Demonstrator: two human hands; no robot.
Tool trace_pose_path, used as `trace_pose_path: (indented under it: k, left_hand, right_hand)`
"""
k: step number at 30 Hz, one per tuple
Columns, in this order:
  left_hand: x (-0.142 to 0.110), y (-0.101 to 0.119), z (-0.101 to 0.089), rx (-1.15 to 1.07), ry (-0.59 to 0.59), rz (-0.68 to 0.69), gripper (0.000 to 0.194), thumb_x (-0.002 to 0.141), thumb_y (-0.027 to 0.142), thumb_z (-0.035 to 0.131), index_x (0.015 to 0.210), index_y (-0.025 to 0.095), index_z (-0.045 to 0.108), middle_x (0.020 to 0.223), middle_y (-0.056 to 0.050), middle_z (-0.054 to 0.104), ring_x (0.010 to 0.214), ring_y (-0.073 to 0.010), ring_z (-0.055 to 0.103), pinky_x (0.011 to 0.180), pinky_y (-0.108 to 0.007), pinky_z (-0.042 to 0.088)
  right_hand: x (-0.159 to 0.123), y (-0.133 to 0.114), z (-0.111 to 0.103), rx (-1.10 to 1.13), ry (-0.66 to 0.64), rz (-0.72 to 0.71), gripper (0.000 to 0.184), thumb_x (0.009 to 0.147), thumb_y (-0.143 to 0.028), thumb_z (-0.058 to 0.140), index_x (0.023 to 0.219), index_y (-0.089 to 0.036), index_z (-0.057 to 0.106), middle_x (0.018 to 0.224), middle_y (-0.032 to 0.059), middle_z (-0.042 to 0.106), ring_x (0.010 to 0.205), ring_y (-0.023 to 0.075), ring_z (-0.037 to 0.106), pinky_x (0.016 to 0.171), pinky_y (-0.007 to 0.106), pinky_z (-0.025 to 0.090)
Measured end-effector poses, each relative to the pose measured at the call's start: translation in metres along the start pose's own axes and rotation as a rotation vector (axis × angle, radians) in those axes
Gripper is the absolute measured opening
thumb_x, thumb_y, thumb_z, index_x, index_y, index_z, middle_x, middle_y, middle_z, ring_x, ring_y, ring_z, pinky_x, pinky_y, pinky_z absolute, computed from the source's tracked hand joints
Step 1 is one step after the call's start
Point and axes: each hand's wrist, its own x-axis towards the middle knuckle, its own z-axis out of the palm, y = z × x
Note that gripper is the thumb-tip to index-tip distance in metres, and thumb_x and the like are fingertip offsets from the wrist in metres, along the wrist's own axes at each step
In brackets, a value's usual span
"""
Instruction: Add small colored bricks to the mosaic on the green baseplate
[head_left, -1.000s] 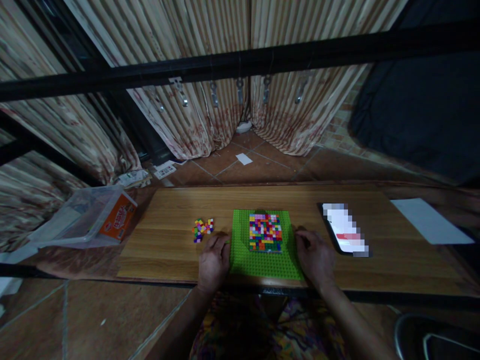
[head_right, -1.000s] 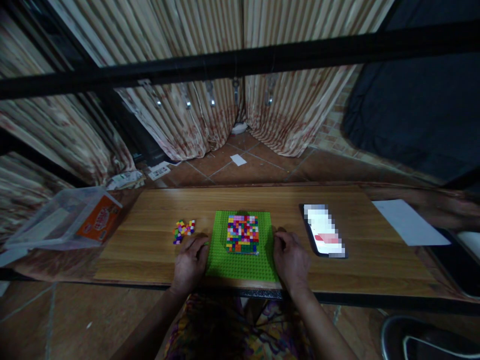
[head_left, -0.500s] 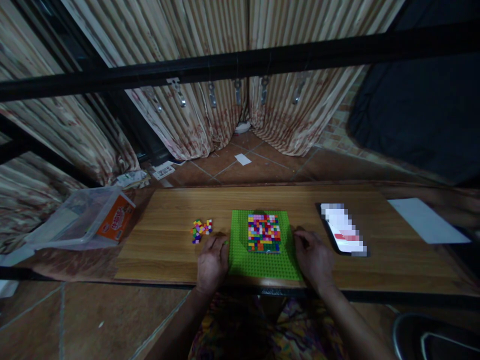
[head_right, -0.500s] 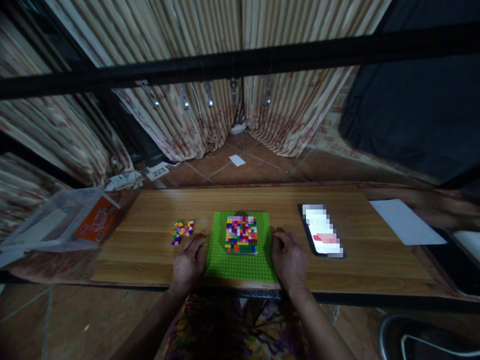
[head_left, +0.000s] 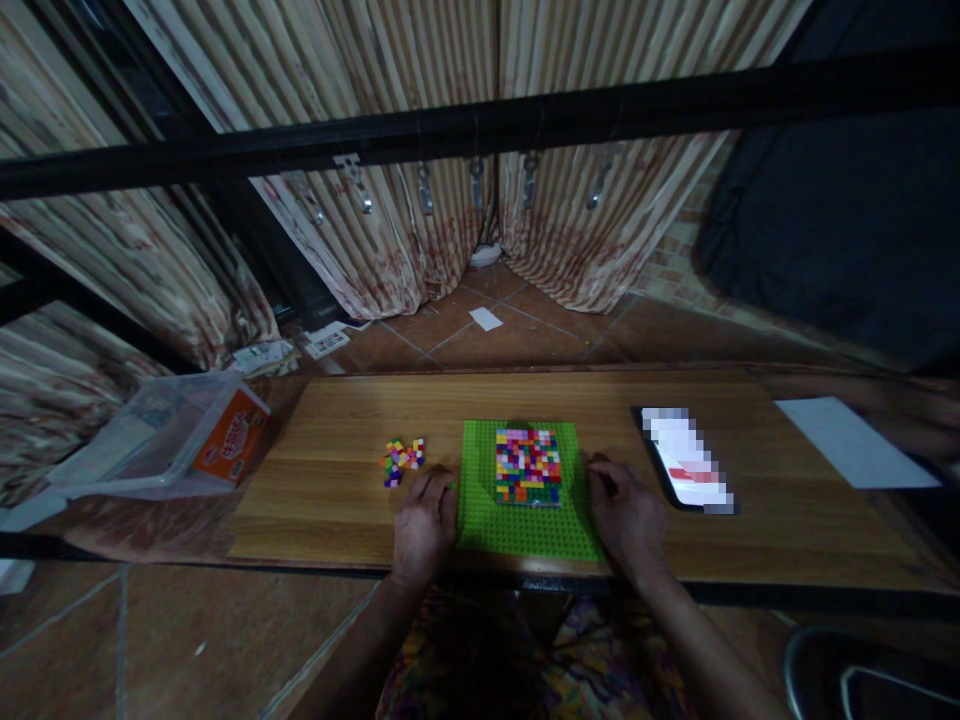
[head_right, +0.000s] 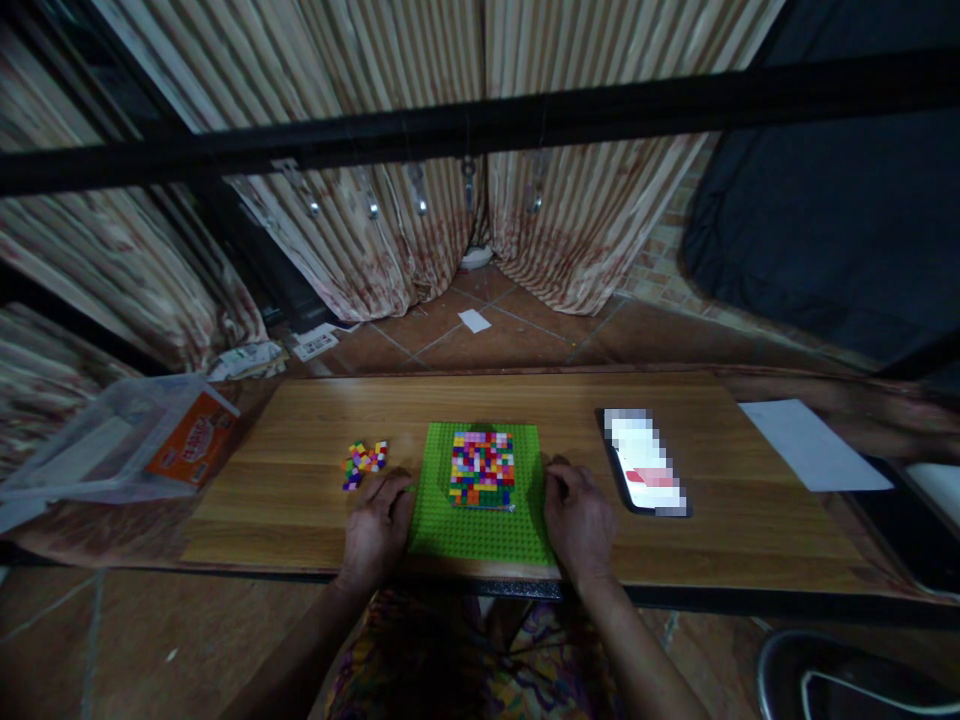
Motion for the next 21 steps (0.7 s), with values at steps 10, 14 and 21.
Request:
trace_pose_path:
  k: [10, 14, 21]
  left_hand:
    - [0.0, 0.003, -0.002, -0.007, -0.015, -0.003, 0.015, 0.09, 0.018, 0.046, 0.094, 0.02, 0.06, 0.098, -0.005, 0.065, 0.094, -0.0181, 0.06, 0.084, -0.03, 0.048]
    - [0.0, 0.001, -0.002, -0.025, -0.008, -0.011, 0.015, 0.09, 0.018, 0.047, 0.093, 0.02, 0.061, 0.096, -0.005, 0.065, 0.093, -0.0181, 0.06, 0.085, -0.03, 0.048]
    - [0.011, 0.019, -0.009, -0.18, -0.007, -0.018, 0.017, 0.089, 0.015, 0.048, 0.094, 0.021, 0.064, 0.094, -0.003, 0.065, 0.09, -0.0151, 0.062, 0.081, -0.026, 0.05]
  right_hand:
    - [0.0, 0.003, 0.002, 0.017, -0.012, -0.005, 0.026, 0.087, -0.032, 0.047, 0.09, -0.02, 0.07, 0.09, 0.0063, 0.068, 0.067, 0.0161, 0.06, 0.055, 0.024, 0.035]
    - [0.0, 0.003, 0.002, 0.018, -0.009, -0.001, 0.025, 0.087, -0.032, 0.048, 0.091, -0.02, 0.07, 0.092, 0.0062, 0.068, 0.069, 0.0165, 0.061, 0.057, 0.024, 0.037]
    - [0.001, 0.001, 0.001, 0.008, -0.013, 0.009, 0.024, 0.087, -0.031, 0.048, 0.09, -0.021, 0.07, 0.093, 0.0057, 0.069, 0.068, 0.016, 0.061, 0.056, 0.024, 0.036]
